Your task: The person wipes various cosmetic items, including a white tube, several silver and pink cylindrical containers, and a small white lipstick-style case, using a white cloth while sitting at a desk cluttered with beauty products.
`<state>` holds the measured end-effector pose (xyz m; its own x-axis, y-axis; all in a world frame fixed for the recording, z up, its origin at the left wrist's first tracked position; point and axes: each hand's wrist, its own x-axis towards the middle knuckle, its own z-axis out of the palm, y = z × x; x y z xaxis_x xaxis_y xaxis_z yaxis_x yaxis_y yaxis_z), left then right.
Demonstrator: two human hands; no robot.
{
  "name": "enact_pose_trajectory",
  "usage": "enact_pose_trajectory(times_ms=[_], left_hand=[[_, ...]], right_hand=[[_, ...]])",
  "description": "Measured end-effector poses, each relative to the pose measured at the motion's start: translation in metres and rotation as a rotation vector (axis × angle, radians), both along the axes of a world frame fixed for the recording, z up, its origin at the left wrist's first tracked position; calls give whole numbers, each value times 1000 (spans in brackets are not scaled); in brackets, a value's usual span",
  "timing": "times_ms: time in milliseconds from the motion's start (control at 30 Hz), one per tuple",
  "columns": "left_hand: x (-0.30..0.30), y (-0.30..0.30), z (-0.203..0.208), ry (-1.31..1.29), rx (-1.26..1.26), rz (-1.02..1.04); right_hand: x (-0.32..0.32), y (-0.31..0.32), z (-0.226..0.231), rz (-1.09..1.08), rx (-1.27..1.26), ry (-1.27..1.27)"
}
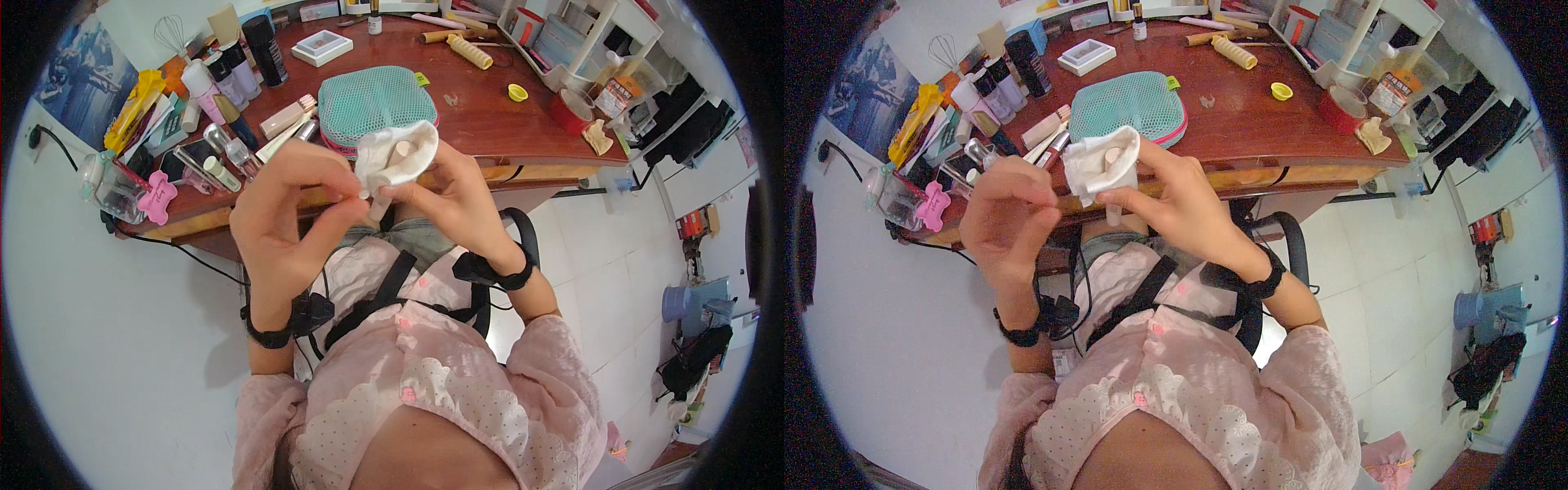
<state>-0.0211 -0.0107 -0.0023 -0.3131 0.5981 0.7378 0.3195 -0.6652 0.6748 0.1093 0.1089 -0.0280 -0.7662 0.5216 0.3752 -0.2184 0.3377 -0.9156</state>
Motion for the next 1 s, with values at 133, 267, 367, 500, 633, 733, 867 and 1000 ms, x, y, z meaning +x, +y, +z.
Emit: enact_pose_trajectory(times_ms=[133,267,367,500,633,733,867,1000], left_hand=[[-10,1,5,611,5,279],[-6,7,6,655,-55,274],[5,5,4,406,-159,211],[2,3,4,345,-257,157],[-6,3,5,341,-314,100],[-7,5,1,229,-350,145],[-12,3,3,-134,-297,108],[-12,-1,3,-198,-314,7]], right_hand=[[3,4,-3,-12,269,33],[4,5,2,3,477,57],[3,8,0,0,610,50],[6,5,5,17,660,5],[7,5,7,66,697,10],[10,10,9,41,783,-30],[16,6,17,-116,755,-116],[22,6,22,-125,844,-177]])
